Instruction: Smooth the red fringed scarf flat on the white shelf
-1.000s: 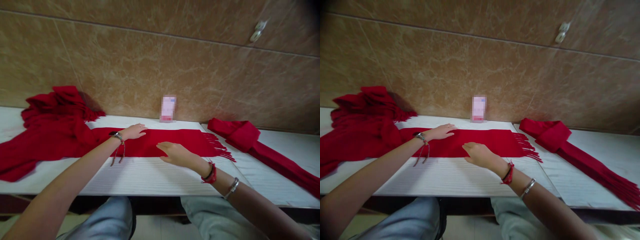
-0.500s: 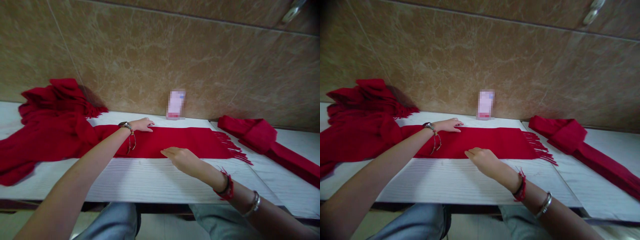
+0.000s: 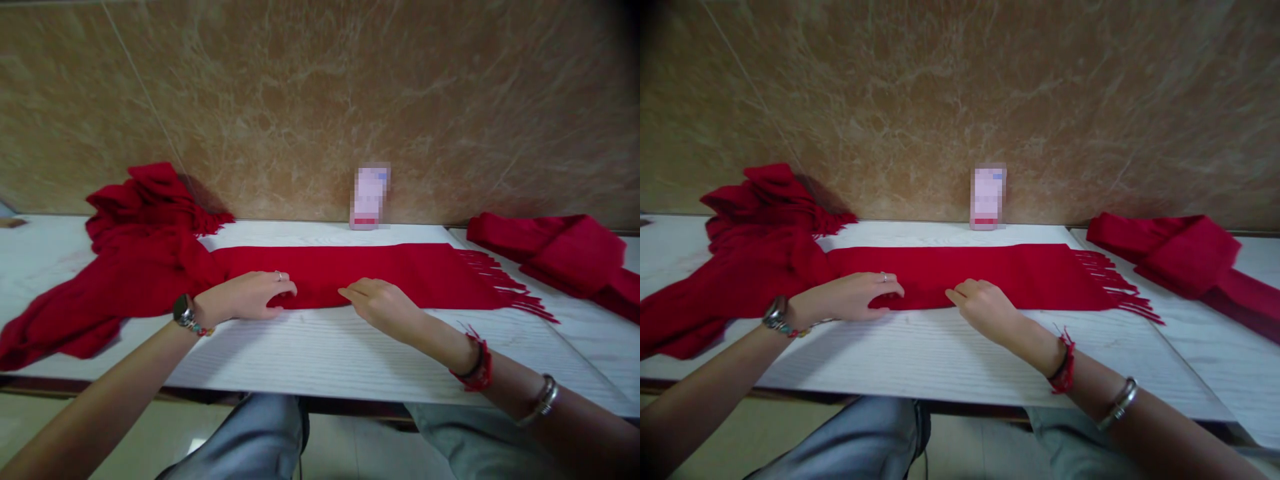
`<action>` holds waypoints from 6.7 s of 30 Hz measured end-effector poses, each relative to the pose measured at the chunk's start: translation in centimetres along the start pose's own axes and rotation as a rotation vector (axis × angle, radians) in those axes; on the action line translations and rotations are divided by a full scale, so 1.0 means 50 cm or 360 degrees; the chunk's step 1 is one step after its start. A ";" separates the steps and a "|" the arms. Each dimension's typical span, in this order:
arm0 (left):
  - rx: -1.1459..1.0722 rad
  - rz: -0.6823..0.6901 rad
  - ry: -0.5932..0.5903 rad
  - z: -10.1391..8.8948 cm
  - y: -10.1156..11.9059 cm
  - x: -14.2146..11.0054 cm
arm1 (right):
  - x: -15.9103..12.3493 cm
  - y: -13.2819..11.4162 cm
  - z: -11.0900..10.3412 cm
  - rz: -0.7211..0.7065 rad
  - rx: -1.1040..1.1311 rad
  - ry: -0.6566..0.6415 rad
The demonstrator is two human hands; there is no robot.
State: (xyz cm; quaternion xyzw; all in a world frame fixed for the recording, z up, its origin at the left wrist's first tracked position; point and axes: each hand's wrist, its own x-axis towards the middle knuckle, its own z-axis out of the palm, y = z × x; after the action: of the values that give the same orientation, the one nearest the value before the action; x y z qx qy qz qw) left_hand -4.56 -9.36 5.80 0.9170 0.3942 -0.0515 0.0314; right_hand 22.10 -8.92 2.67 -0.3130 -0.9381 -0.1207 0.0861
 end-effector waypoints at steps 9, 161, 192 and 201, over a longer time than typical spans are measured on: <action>0.0371 -0.0166 0.0036 0.021 -0.016 -0.047 | 0.098 -0.063 0.020 -0.0235 0.0008 0.0051; -0.0340 -0.0395 0.0165 0.011 -0.195 0.203 | 0.077 -0.093 -0.007 -0.0111 0.0065 -0.0102; -0.1306 -0.0306 0.0652 -0.071 -0.175 0.267 | 0.048 -0.048 -0.063 -0.0011 -0.0345 0.0350; -0.1734 -0.0089 0.0648 -0.186 -0.057 0.391 | -0.079 0.064 -0.155 0.0408 -0.0459 0.0307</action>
State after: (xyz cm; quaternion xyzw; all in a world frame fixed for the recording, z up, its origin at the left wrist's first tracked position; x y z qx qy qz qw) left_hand 7.39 7.58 12.64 0.7493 0.3860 0.3353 0.4209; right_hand 27.80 -10.85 9.69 -0.4259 -0.8511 -0.2710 0.1444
